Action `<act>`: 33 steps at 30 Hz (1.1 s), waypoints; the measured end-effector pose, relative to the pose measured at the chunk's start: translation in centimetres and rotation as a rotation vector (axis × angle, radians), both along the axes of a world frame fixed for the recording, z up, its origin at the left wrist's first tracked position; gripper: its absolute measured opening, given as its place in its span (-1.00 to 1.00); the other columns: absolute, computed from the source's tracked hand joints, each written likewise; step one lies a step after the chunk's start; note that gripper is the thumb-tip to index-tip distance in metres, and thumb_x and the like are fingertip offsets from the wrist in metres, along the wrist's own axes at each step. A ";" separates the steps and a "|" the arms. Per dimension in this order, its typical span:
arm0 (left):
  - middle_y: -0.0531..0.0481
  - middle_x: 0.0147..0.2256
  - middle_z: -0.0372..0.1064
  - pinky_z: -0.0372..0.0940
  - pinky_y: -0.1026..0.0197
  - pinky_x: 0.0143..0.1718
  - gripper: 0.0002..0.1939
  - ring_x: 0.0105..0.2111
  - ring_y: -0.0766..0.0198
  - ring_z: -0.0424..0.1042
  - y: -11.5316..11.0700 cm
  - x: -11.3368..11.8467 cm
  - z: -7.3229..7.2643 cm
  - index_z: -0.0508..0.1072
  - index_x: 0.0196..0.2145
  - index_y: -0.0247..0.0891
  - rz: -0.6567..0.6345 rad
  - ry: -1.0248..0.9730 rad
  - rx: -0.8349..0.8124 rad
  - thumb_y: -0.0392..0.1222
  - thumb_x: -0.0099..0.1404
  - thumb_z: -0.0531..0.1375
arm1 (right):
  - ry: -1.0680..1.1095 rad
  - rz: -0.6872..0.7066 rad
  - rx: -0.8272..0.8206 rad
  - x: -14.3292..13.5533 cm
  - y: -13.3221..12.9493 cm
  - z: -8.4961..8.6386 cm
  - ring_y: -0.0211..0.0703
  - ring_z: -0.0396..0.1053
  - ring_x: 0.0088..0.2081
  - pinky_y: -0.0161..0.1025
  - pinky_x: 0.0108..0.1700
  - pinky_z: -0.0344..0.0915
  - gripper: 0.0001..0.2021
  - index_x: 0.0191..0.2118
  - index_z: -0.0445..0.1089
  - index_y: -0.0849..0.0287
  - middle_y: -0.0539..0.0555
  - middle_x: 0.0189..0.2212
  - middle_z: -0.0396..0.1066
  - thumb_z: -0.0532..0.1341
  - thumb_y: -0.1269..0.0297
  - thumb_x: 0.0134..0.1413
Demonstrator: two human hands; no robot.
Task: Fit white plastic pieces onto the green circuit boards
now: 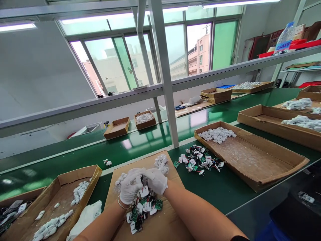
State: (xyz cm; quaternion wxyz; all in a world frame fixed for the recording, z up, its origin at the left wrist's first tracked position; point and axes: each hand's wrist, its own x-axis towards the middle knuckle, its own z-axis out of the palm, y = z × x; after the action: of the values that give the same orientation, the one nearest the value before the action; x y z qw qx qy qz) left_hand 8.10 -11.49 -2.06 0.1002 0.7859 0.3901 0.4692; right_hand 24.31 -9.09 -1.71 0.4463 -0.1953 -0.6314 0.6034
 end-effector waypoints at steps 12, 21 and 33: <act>-0.12 -0.22 0.52 0.34 -0.04 -0.11 -0.78 -0.18 0.05 0.47 0.2 -0.1 1.3 0.52 -0.29 -0.19 0.143 0.190 0.240 -0.10 0.09 0.33 | -0.050 0.118 -0.090 0.3 0.6 0.6 -0.28 0.17 -0.43 -0.32 -0.38 0.12 -0.73 -0.39 0.42 0.25 -0.04 -0.48 0.30 0.38 0.18 -0.18; -0.22 -0.03 0.42 0.30 -0.12 -0.04 -0.49 -0.04 -0.05 0.39 0.1 0.1 1.2 0.46 -0.13 -0.22 0.198 0.311 0.096 0.00 -0.03 0.39 | 0.041 0.173 -0.247 0.2 0.8 -0.5 -0.34 0.11 -0.48 -0.35 -0.43 0.04 -0.64 -0.49 0.34 0.26 -0.07 -0.56 0.21 0.36 0.04 -0.13; -0.06 -0.12 0.50 0.22 -0.09 -0.04 -0.64 -0.10 -0.05 0.39 0.5 -1.2 2.0 0.53 -0.12 -0.08 0.162 0.440 0.263 -0.02 0.10 0.34 | -0.012 0.160 -0.098 0.3 0.6 0.1 -0.27 0.22 -0.41 -0.30 -0.34 0.21 -0.59 -0.32 0.36 0.22 -0.07 -0.47 0.29 0.48 0.19 -0.33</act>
State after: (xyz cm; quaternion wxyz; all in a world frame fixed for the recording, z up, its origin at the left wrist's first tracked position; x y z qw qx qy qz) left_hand 6.87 -11.03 -0.10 -0.1277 0.8415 0.3998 0.3403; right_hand 24.61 -8.49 -1.64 0.3828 -0.1693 -0.6173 0.6661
